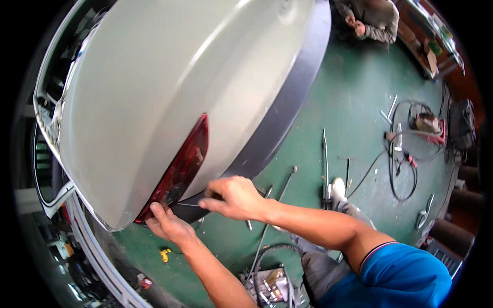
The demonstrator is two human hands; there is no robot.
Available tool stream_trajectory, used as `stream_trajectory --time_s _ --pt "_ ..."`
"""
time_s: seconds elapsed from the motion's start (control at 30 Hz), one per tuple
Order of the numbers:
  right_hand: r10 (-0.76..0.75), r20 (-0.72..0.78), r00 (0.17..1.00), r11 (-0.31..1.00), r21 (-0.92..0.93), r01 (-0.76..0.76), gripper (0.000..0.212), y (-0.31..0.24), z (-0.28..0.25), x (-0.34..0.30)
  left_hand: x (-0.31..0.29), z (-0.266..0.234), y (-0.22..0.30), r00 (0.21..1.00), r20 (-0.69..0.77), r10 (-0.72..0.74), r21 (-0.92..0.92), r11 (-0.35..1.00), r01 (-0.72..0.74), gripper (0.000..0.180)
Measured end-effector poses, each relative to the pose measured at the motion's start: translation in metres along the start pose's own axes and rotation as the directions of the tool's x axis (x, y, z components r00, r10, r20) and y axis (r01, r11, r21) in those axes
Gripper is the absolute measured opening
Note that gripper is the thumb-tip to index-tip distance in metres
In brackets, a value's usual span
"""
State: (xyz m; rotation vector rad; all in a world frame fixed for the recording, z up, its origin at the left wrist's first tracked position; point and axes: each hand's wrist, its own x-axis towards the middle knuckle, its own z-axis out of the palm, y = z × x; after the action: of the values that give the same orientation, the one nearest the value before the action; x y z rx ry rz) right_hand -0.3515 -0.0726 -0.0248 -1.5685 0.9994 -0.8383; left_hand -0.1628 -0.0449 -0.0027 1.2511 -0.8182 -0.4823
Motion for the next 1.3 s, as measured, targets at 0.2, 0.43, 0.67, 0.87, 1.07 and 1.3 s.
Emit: stream_trajectory --time_s 0.2,0.43,0.67,0.87,1.07,1.3 --pt "0.368 0.415 0.832 0.921 -0.289 -0.263 0.036 0.128 0.001 -0.134 -0.001 -0.011 -0.005 0.997 0.066 0.037 0.174 0.984 -0.048 0.069" --pt "0.733 0.380 0.564 0.672 -0.531 -0.516 0.034 0.312 -0.041 -0.322 -0.003 -0.010 -0.022 0.989 0.142 0.050 0.281 0.956 -0.089 0.072" --pt "0.832 0.212 0.513 0.552 -0.406 -0.728 0.024 0.406 -0.065 -0.409 0.006 -0.004 -0.030 0.975 0.191 0.112 0.275 0.948 -0.162 0.078" --pt "0.803 0.322 0.501 0.584 -0.260 -0.769 0.025 0.415 -0.045 -0.381 0.002 -0.006 -0.032 0.978 0.189 0.091 0.320 0.936 -0.149 0.080" --pt "0.739 0.314 0.596 0.665 -0.202 -0.719 0.023 0.401 -0.044 -0.344 0.005 -0.009 -0.033 0.984 0.162 0.076 0.268 0.956 -0.118 0.081" --pt "0.663 0.261 0.702 0.746 -0.146 -0.650 0.026 0.370 -0.069 -0.277 -0.002 -0.002 -0.022 0.991 0.119 0.066 0.191 0.977 -0.089 0.067"
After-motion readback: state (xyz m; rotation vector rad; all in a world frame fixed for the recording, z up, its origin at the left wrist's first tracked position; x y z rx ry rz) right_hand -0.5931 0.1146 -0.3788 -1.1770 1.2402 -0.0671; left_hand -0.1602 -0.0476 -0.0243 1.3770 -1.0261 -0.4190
